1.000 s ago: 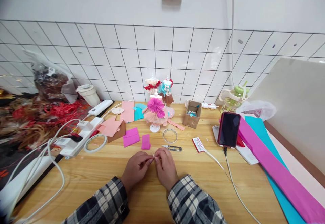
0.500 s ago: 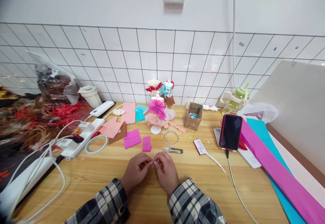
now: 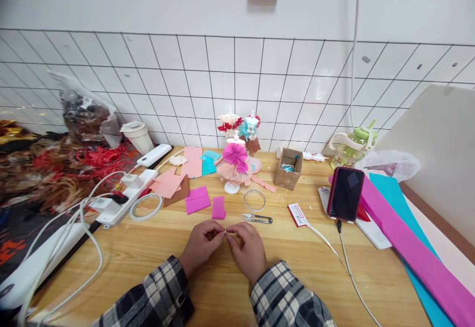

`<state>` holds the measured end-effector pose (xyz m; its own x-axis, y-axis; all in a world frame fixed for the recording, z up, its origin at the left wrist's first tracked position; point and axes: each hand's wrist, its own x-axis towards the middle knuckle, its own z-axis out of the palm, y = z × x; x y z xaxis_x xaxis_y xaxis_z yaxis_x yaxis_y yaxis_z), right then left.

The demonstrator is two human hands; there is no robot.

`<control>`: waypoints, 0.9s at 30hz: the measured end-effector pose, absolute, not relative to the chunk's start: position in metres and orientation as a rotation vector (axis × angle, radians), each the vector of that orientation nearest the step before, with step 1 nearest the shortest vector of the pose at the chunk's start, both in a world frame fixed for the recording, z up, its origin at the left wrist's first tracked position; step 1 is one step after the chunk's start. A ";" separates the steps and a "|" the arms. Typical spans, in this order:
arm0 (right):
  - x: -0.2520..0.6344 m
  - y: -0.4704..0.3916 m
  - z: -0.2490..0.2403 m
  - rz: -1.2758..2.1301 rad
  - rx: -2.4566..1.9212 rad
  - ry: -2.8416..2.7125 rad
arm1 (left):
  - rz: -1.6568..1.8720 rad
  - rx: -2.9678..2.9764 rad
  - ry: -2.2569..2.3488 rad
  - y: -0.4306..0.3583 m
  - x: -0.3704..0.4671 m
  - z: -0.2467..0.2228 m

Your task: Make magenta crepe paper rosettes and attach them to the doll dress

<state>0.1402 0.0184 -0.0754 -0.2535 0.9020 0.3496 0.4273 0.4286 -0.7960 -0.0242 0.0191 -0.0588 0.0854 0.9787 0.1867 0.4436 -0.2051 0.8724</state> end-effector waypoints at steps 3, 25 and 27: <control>0.140 0.018 -0.075 0.718 -1.136 -1.858 | 1.052 1.733 1.416 0.020 -0.025 -0.059; 0.141 0.017 -0.077 0.663 -1.195 -1.825 | 1.005 1.755 1.471 0.018 -0.025 -0.059; 0.141 0.016 -0.076 0.637 -1.200 -1.809 | 1.001 1.760 1.482 0.018 -0.025 -0.059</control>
